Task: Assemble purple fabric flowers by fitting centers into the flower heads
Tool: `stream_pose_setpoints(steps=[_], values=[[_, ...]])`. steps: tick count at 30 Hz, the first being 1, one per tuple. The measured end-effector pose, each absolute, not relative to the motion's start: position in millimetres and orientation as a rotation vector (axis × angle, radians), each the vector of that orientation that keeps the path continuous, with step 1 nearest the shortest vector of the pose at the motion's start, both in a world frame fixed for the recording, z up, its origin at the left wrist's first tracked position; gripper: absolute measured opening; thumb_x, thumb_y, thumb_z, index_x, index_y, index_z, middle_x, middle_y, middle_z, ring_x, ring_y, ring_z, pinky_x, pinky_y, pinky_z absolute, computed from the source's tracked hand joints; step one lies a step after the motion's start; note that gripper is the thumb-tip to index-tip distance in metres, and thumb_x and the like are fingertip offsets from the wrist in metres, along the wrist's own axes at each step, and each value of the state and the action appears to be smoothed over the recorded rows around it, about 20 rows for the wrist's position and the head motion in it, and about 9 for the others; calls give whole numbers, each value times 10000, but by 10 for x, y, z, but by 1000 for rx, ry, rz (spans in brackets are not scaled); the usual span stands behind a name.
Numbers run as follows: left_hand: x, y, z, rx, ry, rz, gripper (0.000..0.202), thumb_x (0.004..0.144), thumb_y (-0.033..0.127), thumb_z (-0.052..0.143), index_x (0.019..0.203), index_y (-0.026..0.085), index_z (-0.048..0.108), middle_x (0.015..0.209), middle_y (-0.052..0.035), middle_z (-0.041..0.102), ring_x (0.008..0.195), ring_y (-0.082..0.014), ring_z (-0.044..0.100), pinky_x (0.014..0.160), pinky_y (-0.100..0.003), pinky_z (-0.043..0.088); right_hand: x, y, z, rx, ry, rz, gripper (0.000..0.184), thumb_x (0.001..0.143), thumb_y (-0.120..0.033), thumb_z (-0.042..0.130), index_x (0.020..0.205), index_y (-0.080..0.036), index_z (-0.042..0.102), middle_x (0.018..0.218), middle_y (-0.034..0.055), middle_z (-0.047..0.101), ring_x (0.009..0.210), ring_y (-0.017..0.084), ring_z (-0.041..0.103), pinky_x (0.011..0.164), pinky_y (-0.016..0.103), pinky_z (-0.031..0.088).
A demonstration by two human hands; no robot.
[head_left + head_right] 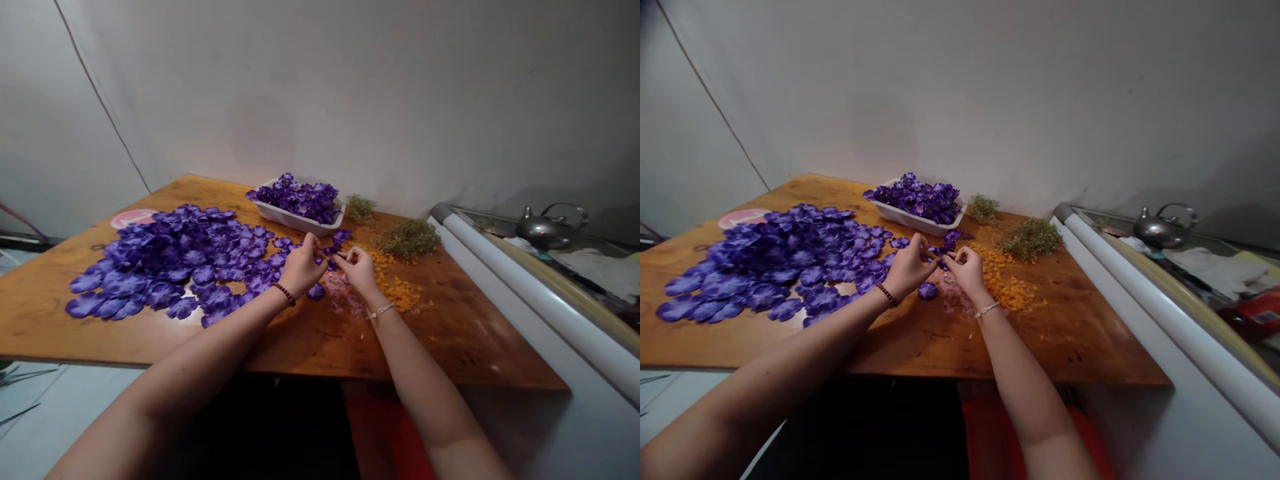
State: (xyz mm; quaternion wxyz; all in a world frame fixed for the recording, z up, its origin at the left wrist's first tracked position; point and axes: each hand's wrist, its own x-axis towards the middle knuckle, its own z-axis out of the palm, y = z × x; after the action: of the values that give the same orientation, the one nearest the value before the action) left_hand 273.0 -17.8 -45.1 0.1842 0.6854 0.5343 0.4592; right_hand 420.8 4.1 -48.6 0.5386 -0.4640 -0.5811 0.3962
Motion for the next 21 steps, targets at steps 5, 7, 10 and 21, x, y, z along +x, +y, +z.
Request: stream_pose_setpoints(steps=[5, 7, 10, 21], values=[[2716, -201, -403, 2074, 1601, 1204, 235, 757, 198, 600, 929, 223, 443, 788, -34, 679, 749, -215, 670, 600, -264, 413, 4194, 13, -479, -1099, -1409, 923, 536, 525, -530, 797, 533, -243, 345, 677, 43, 640, 864, 266, 679, 681, 330, 510], [2713, -216, -378, 2094, 1637, 1171, 230, 749, 182, 590, 924, 217, 445, 786, -42, 667, 752, -221, 665, 592, -267, 409, 4184, 0, -481, -1103, -1430, 920, 539, 528, -531, 802, 529, -240, 348, 654, 34, 624, 840, 263, 678, 666, 326, 508], [2707, -230, -360, 2101, 1663, 1140, 232, 739, 162, 585, 914, 215, 443, 789, -48, 664, 757, -222, 663, 589, -267, 409, 4160, -17, -489, -1104, -1458, 924, 559, 520, -548, 806, 529, -237, 342, 612, 17, 599, 790, 249, 672, 634, 312, 500], [2658, -141, -452, 2100, 1499, 1248, 193, 790, 166, 554, 918, 218, 418, 755, -23, 627, 685, -193, 635, 592, -262, 404, 4229, 43, -518, -1006, -1346, 1153, 488, 579, -451, 811, 688, -232, 389, 747, -19, 657, 720, 136, 630, 681, 273, 522]])
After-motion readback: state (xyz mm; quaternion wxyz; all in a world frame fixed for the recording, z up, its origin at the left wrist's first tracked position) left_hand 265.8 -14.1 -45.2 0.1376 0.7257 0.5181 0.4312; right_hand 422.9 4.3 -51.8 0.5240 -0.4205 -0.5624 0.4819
